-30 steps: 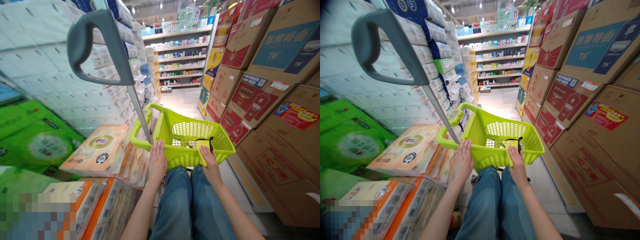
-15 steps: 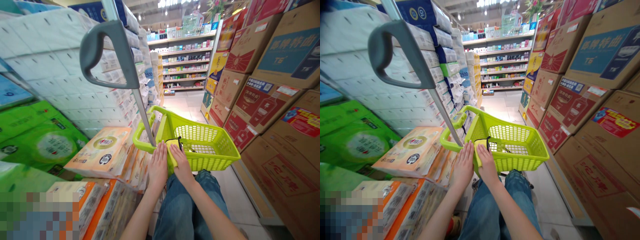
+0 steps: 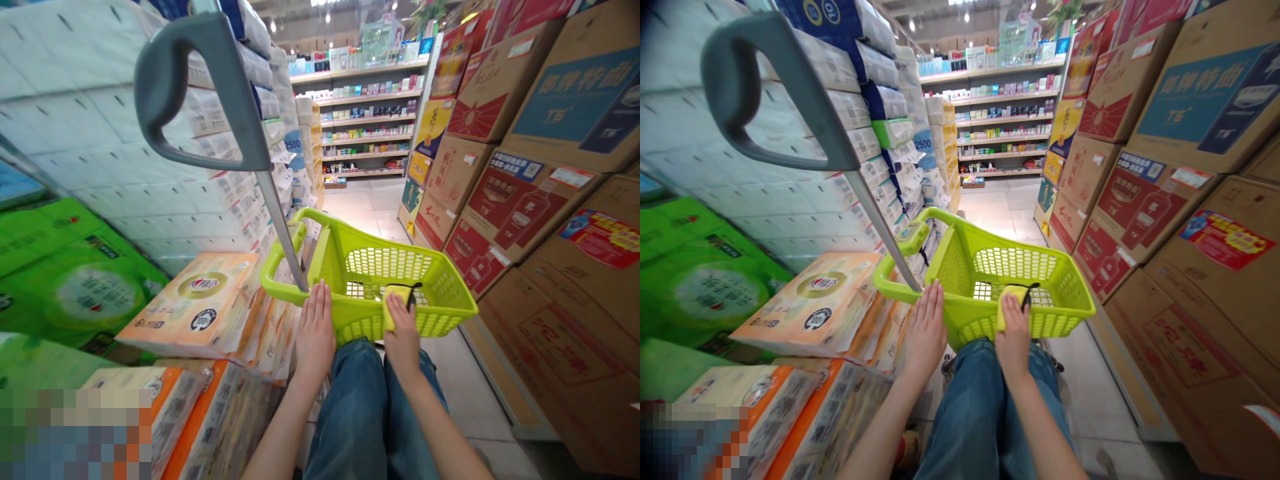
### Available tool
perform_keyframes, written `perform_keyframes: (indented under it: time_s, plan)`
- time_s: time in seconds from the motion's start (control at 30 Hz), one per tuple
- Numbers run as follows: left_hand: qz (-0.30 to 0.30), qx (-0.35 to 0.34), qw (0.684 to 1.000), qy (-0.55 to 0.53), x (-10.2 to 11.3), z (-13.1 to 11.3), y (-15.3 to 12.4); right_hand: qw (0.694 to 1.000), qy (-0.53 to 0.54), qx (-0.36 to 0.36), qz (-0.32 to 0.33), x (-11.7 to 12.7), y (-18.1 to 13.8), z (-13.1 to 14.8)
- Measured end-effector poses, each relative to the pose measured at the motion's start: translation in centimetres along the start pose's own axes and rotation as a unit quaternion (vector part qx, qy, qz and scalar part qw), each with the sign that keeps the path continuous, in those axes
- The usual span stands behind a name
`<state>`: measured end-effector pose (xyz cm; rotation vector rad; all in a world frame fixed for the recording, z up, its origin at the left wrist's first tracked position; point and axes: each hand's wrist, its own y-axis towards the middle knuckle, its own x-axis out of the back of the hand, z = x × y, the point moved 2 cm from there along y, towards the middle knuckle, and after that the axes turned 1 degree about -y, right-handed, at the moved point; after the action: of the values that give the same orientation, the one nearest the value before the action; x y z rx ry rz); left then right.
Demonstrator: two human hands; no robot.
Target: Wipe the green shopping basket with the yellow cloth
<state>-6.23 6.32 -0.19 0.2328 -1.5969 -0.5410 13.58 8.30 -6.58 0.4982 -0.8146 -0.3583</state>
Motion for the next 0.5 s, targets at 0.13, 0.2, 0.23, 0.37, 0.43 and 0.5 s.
perform_keyframes:
  time_s: [0.13,0.2,0.23,0.37,0.43,0.5]
  plan:
    - [-0.009,0.000,1.000,0.006,0.0,0.0,0.1,0.990,0.072,0.088,0.081,-3.4,1.0,8.5]
    - [-0.014,0.002,1.000,0.006,0.0,0.0,0.1,0.984,0.083,0.119,0.101,-3.7,1.1,10.1]
    - [-0.014,0.003,1.000,0.005,0.0,-0.1,0.1,0.982,0.079,0.132,0.106,-3.5,1.1,10.0]
    - [-0.005,0.007,1.000,-0.003,0.1,-0.3,0.0,0.985,0.022,0.140,0.102,-1.2,0.3,5.4]
    - [-0.001,0.010,1.000,-0.009,0.1,-0.3,0.0,0.989,-0.016,0.118,0.087,0.4,-0.3,1.7]
    - [0.000,0.013,1.000,-0.013,0.1,-0.4,0.0,0.992,-0.051,0.094,0.068,1.9,-0.9,-1.9]
